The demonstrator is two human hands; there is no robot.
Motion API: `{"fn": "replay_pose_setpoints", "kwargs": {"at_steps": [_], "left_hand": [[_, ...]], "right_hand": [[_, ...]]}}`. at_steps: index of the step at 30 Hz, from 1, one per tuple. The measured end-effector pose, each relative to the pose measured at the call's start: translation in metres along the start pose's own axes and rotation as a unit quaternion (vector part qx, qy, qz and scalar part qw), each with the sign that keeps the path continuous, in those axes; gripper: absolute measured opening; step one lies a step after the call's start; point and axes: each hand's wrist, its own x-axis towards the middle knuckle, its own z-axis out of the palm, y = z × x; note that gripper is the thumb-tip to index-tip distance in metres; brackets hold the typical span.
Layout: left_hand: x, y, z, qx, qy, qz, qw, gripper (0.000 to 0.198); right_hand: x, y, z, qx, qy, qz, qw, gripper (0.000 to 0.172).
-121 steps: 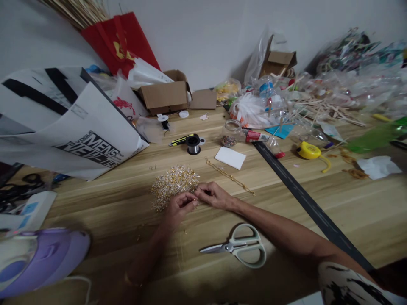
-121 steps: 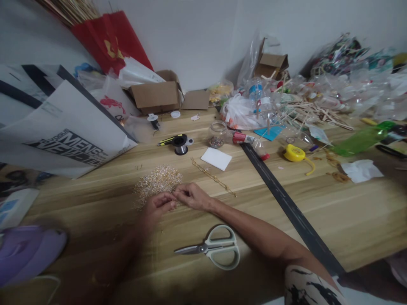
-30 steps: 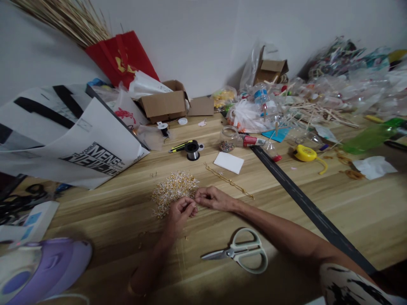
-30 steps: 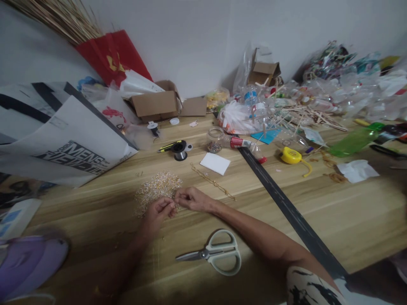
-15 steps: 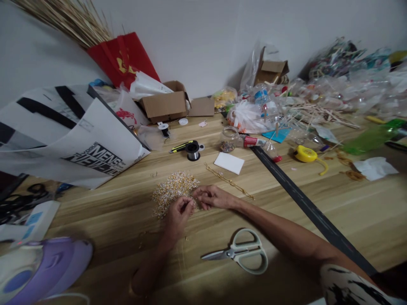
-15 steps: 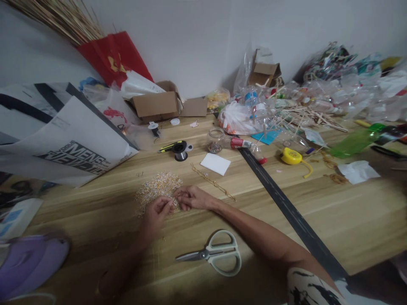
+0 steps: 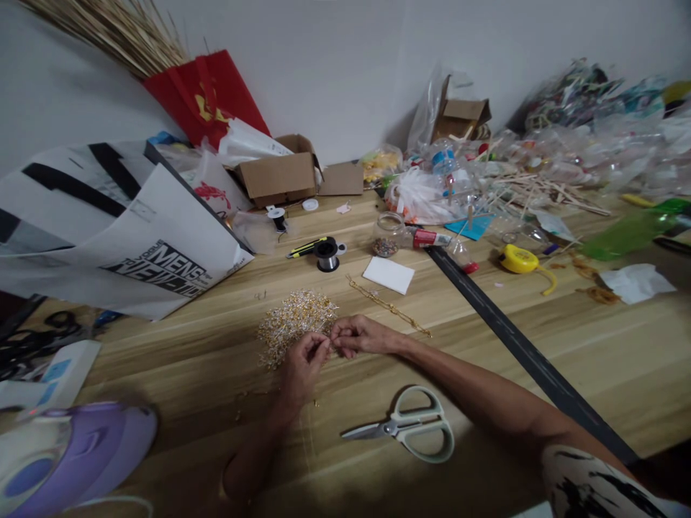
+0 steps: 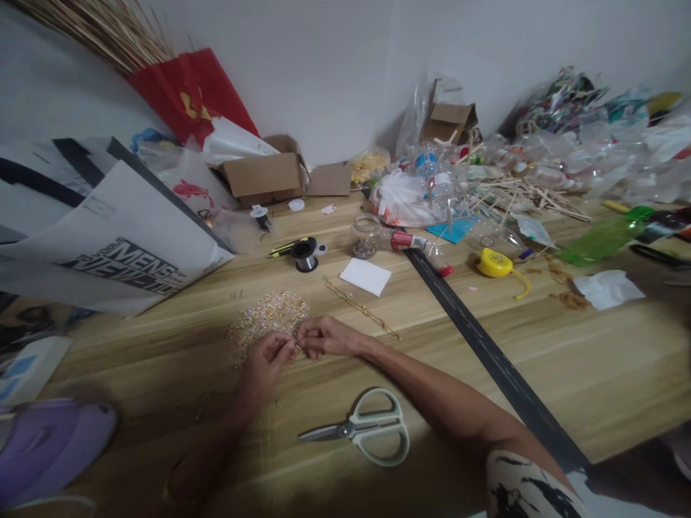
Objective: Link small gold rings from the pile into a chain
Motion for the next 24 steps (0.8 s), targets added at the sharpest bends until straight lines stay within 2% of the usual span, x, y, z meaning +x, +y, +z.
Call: {"fn": "replay_pose_setpoints", "kwargs": {"at_steps": [7, 16, 24], "left_hand": [[0.001, 0.014, 0.001, -0.025, -0.006, -0.026, 0.999, 0.020], [0.004, -0.001, -0.002, 0.009, -0.032, -0.002, 0.999, 0.012], [0.002, 0.006, -0.004, -0.005, -0.038, -0.017, 0.999, 0.012]], "right_hand": [[-0.001, -0.001, -0.002, -0.015, 0.017, -0.013, 1.000, 0.030], [0.000, 0.001, -0.003, -0.010, 0.017, -0.024, 1.000, 0.028], [0.000, 0.003, -0.003, -0.019, 0.025, -0.026, 0.999, 0.018]]}}
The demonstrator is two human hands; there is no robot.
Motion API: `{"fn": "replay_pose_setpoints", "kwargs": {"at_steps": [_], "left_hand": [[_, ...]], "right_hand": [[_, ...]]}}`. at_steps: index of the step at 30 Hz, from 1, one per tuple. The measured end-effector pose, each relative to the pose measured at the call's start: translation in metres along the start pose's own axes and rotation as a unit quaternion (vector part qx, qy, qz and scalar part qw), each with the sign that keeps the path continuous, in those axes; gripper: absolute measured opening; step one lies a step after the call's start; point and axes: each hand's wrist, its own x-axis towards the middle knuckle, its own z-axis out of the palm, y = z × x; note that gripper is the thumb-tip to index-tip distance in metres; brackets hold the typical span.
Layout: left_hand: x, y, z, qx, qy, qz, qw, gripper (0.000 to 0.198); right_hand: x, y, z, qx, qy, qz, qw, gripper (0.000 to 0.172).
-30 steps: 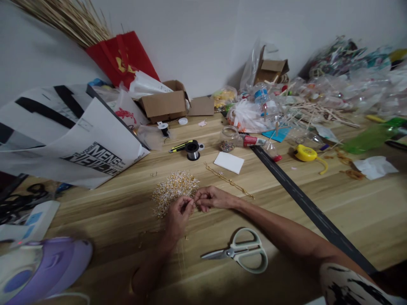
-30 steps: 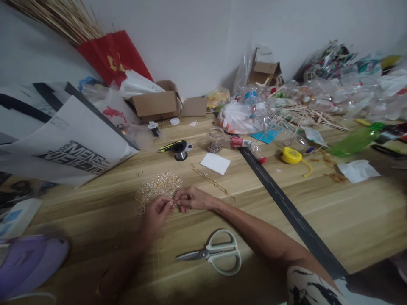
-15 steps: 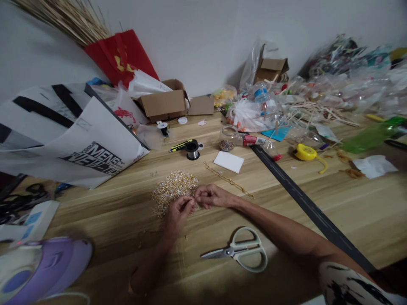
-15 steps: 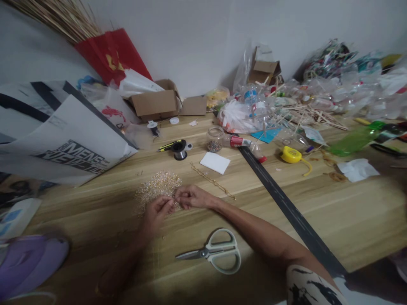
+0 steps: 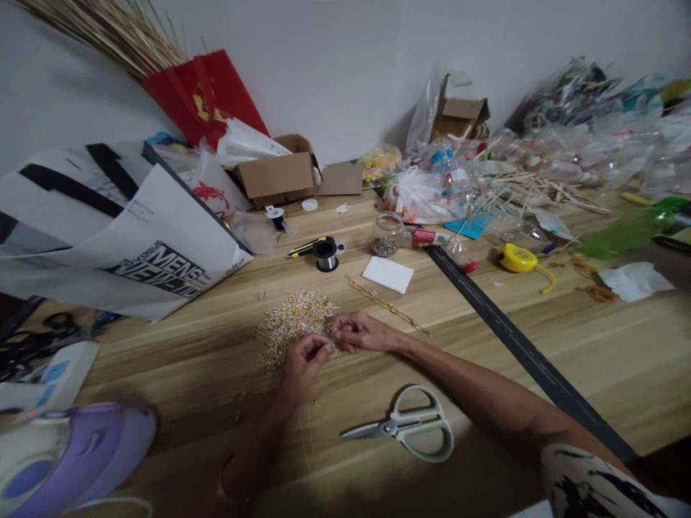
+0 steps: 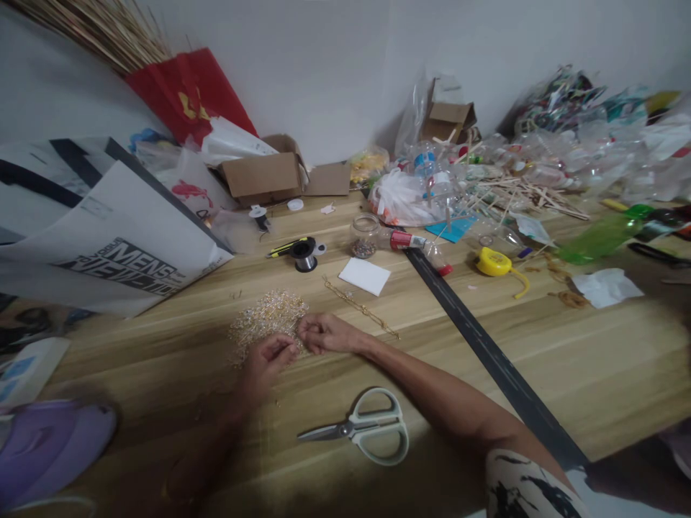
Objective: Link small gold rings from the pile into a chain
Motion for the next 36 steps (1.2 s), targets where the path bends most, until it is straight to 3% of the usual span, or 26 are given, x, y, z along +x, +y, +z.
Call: {"fn": "replay_pose_setpoints", "kwargs": {"at_steps": [11, 24, 36], "left_hand": [[0.000, 0.008, 0.002, -0.036, 0.012, -0.040, 0.998, 0.016], [0.000, 0.009, 0.000, -0.045, -0.040, -0.064, 0.996, 0.021], [-0.001, 0.012, -0.001, -0.073, -0.054, -0.074, 0.993, 0.025]], "right_hand": [[0.000, -0.003, 0.000, 0.023, 0.014, -0.001, 1.000, 0.022], [-0.001, -0.005, -0.001, 0.076, 0.035, 0.007, 0.997, 0.030], [0.000, -0.002, -0.002, 0.091, 0.027, 0.011, 0.995, 0.030]]}}
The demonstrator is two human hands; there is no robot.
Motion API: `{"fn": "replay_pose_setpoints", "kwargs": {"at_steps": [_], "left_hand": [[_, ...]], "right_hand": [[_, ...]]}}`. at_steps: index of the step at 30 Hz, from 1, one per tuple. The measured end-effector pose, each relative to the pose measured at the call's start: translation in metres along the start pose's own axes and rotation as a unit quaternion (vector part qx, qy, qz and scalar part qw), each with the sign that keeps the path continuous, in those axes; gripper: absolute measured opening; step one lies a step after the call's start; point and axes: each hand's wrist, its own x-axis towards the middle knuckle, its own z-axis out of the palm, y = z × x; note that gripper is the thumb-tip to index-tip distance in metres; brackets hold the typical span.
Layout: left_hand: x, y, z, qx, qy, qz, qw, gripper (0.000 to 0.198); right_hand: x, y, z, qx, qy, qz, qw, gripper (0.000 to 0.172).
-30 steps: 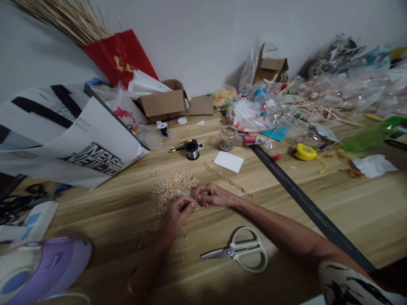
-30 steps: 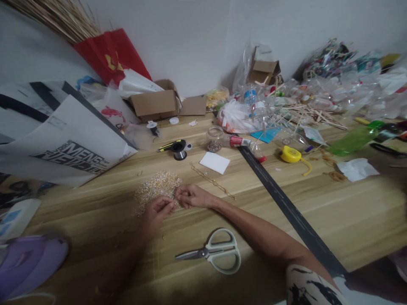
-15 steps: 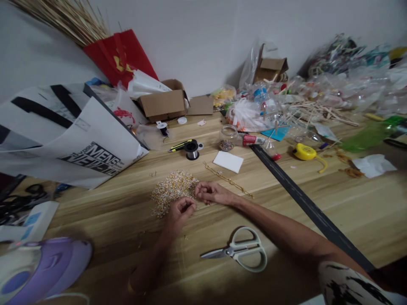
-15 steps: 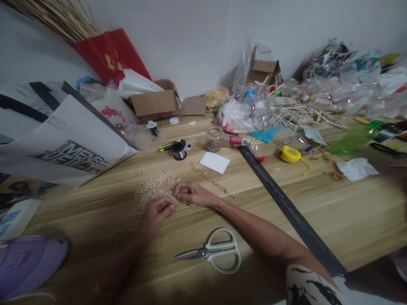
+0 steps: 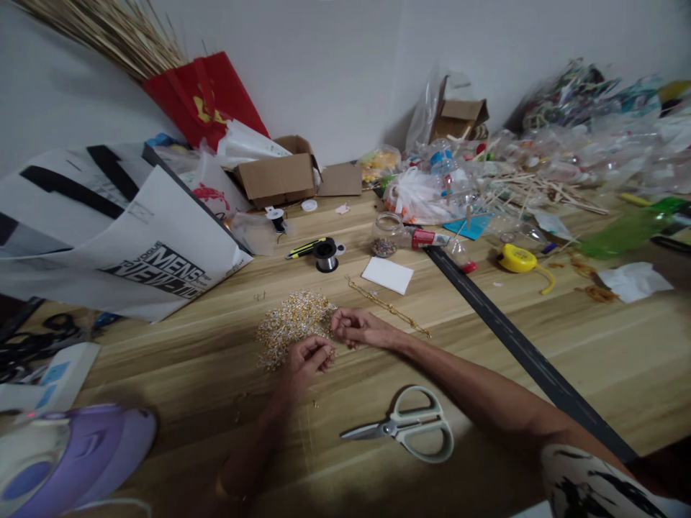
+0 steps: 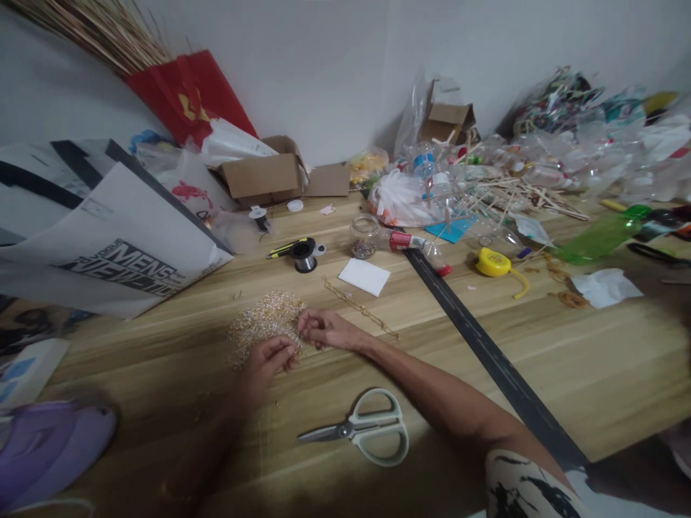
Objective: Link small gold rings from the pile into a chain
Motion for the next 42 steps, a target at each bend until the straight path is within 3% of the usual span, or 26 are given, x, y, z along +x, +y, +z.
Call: {"fn": "replay_pose_setpoints", "kwargs": {"at_steps": [6, 11, 16, 20, 27, 34, 42], "left_hand": [[0.002, -0.004, -0.001, -0.056, 0.009, -0.023, 0.998, 0.024], [0.004, -0.007, -0.003, -0.113, 0.008, -0.044, 0.993, 0.023], [0.005, -0.011, -0.004, -0.142, 0.005, -0.046, 0.989, 0.023], [0.006, -0.011, -0.003, -0.149, 0.005, -0.047, 0.988, 0.024], [0.005, -0.007, -0.001, -0.149, 0.015, -0.052, 0.987, 0.028], [0.004, -0.007, -0.002, -0.123, 0.013, -0.037, 0.992, 0.028], [0.001, -0.005, 0.000, -0.039, 0.031, 0.032, 0.998, 0.026]], "right_hand": [[-0.003, -0.008, 0.005, -0.043, -0.032, -0.041, 0.998, 0.025], [-0.004, -0.008, 0.012, -0.152, -0.026, -0.075, 0.985, 0.018], [-0.002, -0.001, 0.012, -0.297, 0.008, -0.156, 0.942, 0.016], [-0.002, 0.000, 0.011, -0.366, -0.004, -0.219, 0.905, 0.014], [-0.007, -0.003, 0.011, -0.454, -0.031, -0.224, 0.862, 0.022], [-0.006, -0.002, 0.012, -0.417, -0.011, -0.227, 0.880, 0.021], [-0.005, 0.000, 0.015, -0.361, 0.032, -0.198, 0.911, 0.022]]}}
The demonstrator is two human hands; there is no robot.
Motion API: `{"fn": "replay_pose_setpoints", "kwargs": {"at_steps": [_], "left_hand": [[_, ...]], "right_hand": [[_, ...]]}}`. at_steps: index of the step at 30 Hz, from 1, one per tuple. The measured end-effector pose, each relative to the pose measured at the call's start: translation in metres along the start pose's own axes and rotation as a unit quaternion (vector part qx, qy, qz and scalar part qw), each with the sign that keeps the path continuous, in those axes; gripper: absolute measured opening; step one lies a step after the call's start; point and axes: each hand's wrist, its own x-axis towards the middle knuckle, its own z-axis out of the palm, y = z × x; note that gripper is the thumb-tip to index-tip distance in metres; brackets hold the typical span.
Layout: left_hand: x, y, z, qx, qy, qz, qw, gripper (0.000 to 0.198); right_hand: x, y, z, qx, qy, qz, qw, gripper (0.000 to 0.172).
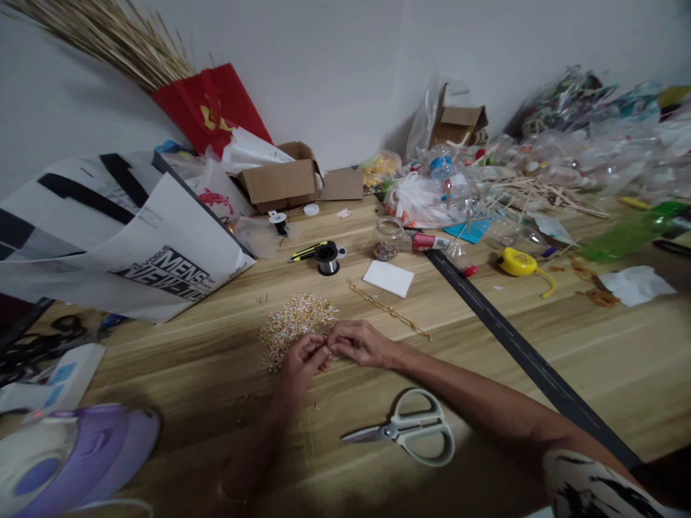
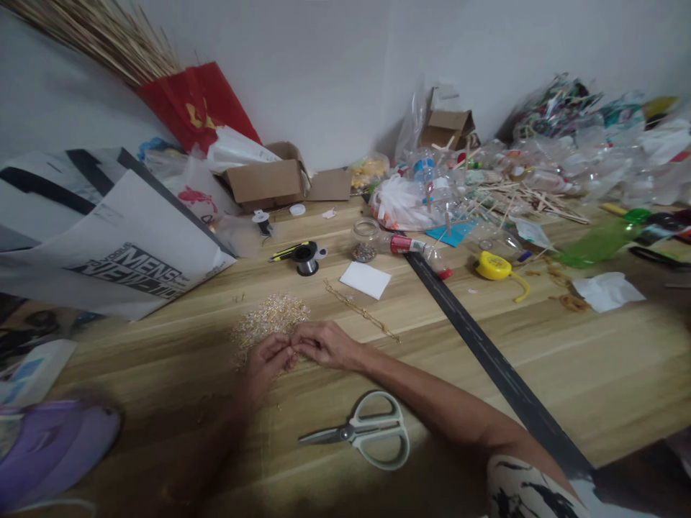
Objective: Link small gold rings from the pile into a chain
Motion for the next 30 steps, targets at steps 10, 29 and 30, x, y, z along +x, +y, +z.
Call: {"fn": "replay_pose_setpoints", "kwargs": {"at_steps": [10, 29, 30], "left_hand": [[0.0018, -0.0070, -0.0032, 0.046, -0.014, 0.031, 0.998, 0.019], [0.0015, -0.0016, -0.0004, 0.045, 0.009, 0.025, 0.999, 0.023], [0.0016, -0.0018, -0.0004, 0.042, 0.011, 0.028, 0.999, 0.024]], "right_hand": [[-0.0019, -0.0030, 0.0016, 0.009, -0.003, 0.061, 0.998, 0.021], [0.0006, 0.0022, 0.0011, 0.052, -0.015, 0.114, 0.992, 0.017], [0.0006, 0.0029, 0.0014, 0.054, -0.018, 0.115, 0.992, 0.015]]}}
